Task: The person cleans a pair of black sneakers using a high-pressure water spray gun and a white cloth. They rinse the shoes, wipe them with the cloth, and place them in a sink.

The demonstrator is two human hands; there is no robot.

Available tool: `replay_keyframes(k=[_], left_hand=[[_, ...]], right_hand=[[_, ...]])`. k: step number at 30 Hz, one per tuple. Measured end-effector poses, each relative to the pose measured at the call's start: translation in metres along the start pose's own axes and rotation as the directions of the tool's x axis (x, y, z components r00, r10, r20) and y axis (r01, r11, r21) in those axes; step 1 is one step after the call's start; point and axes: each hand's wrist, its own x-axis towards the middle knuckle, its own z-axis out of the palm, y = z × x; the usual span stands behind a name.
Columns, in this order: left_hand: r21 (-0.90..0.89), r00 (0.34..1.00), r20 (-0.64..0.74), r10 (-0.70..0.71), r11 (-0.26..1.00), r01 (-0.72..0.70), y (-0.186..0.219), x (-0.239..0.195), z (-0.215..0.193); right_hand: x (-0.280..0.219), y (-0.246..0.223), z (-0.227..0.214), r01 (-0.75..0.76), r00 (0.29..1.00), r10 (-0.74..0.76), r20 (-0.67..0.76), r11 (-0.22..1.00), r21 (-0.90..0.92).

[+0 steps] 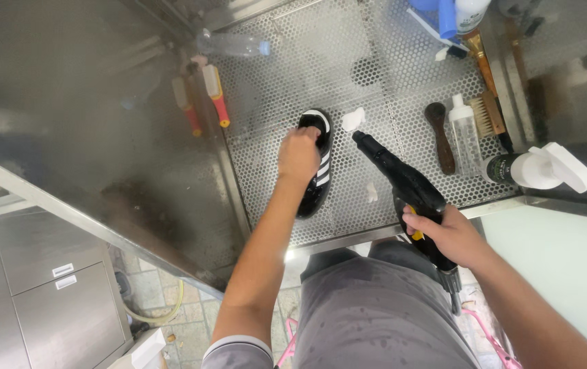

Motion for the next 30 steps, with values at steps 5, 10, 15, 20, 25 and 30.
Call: replay_keyframes(k=[5, 10, 15, 20, 25, 30], left_hand=[[-0.054, 0.923, 0.300, -0.240, 0.962, 0.267, 0.017, 0.005, 0.029], [-0.712, 0.906, 0.373, -0.197, 0.566, 0.416, -0.051, -0.004, 0.042], [-0.862, 0.845, 0.503, -0.181, -0.034, 0.506, -0.091, -0.013, 0.056], [-0.878, 0.860, 0.463, -0.212, -0.237, 0.415, -0.111, -0.022, 0.074], [-0.859, 0.826, 0.494, -0.273, -0.299, 0.415, -0.116, -0.024, 0.077], [-0.859, 0.811, 0.504, -0.298, -0.276, 0.432, -0.112, -0.022, 0.073]], right_hand=[[0.000, 0.000, 0.002, -0.025, 1.000, 0.025, -0.017, 1.000, 0.007], [-0.005, -0.002, 0.002, 0.033, 0.999, -0.034, 0.029, 0.999, 0.021], [-0.007, -0.001, 0.008, 0.002, 0.999, 0.001, 0.051, 0.999, -0.040], [-0.010, -0.007, 0.019, -0.008, 0.996, 0.014, 0.091, 0.998, -0.069], [-0.010, -0.013, 0.024, 0.017, 0.992, -0.011, 0.127, 0.999, -0.050], [-0.002, -0.019, 0.026, 0.055, 0.989, -0.041, 0.139, 0.994, -0.096]])
